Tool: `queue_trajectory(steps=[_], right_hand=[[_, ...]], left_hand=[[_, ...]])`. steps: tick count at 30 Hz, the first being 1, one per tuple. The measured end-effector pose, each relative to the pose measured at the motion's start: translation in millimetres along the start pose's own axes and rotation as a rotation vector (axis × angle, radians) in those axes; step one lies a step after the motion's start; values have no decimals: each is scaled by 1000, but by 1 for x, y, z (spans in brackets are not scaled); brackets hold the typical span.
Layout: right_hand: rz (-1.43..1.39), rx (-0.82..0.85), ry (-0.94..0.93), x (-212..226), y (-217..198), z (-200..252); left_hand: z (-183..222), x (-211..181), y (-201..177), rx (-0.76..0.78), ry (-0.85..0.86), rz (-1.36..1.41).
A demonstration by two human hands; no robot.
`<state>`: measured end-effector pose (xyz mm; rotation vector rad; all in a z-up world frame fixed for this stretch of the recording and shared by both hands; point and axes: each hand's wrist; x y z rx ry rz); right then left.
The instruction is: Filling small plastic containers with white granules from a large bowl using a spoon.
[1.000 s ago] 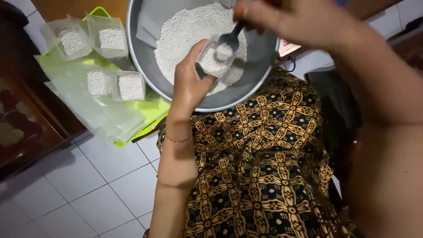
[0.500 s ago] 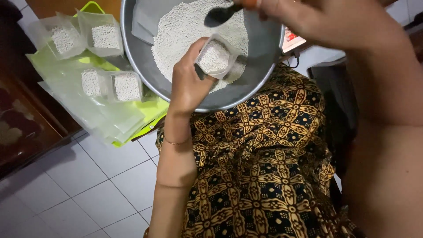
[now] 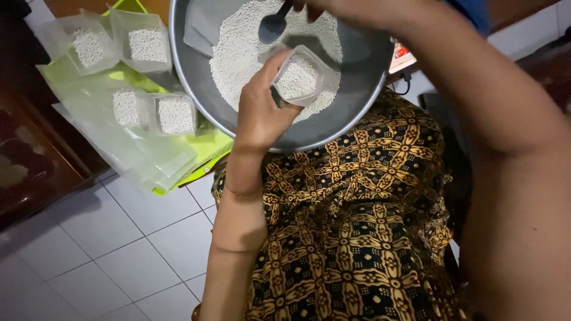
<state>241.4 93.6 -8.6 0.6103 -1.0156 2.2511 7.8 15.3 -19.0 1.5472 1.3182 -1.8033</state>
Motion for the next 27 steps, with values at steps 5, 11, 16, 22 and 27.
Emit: queue_trajectory(steps=[5,11,16,22,27], right_hand=[[-8,-11,-116,28,29,-19],[-102,-171,-335,1,66,-76],[-135,-137,-340,16,77,-73],[-447,133,-93,32,57,-55],[-664,138,-94,29,27,-28]], left_hand=[[1,15,8,30,0,-66],[4,-3,-2,39,21,-83],[7,-8,-8,17,49,-56],[10,-10,-10,26,68,-44],[8,-10,-10,45,27,-101]])
Point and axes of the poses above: each hand's wrist, its own z-axis away from the middle knuckle, its own y-axis out of the palm, x = y × z, and after that the axes turned 12 degrees about y, right-handed
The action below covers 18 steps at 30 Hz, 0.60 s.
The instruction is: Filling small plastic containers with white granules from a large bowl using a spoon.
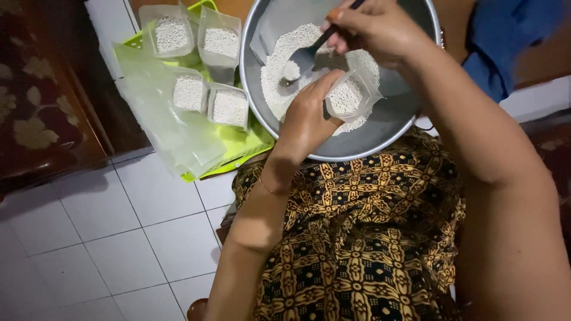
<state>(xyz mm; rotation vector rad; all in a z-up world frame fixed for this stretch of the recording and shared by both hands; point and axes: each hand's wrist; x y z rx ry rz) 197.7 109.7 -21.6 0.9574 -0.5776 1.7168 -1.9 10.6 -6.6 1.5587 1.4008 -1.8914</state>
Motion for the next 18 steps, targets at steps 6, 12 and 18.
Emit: queue_trajectory(steps=[6,12,18], right_hand=[[112,-28,-75,28,-30,60],[252,-66,-329,30,-44,121],[815,-295,-380,72,18,178]], left_hand=[[-2,6,3,-6,-6,-11],[-7,1,3,-6,-113,-11],[-8,0,0,-15,-48,12]])
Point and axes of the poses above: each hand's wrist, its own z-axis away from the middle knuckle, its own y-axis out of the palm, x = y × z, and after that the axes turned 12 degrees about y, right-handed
